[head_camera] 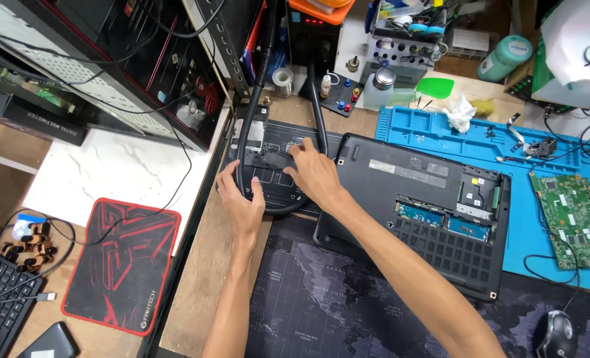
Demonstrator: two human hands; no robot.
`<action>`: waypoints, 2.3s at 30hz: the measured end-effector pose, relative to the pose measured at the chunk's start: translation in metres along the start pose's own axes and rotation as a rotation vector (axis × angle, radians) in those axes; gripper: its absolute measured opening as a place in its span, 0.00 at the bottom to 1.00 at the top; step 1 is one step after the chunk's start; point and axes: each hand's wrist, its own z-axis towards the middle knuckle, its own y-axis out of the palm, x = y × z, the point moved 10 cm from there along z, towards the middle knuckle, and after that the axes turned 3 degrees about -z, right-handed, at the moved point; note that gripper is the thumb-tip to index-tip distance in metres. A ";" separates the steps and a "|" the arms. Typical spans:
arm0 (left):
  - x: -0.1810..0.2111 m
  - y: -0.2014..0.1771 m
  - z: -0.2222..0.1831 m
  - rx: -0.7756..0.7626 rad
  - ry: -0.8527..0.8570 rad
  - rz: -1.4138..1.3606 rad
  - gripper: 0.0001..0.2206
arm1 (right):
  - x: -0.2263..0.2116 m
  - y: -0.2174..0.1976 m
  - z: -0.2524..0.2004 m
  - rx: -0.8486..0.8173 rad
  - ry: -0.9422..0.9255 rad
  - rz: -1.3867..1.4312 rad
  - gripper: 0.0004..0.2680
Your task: Disassembling a laptop by removing screws and the back cover to access internal components.
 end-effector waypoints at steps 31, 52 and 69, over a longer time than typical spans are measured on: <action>0.108 0.090 -0.067 -0.245 0.731 0.068 0.14 | 0.171 -0.098 -0.238 0.664 0.431 0.762 0.06; 0.111 0.166 -0.025 -0.548 0.167 -0.251 0.12 | 0.227 -0.128 -0.213 0.939 0.373 1.279 0.03; 0.101 0.171 -0.026 -0.579 0.121 -0.271 0.12 | 0.120 -0.230 -0.023 0.917 -0.182 -0.029 0.02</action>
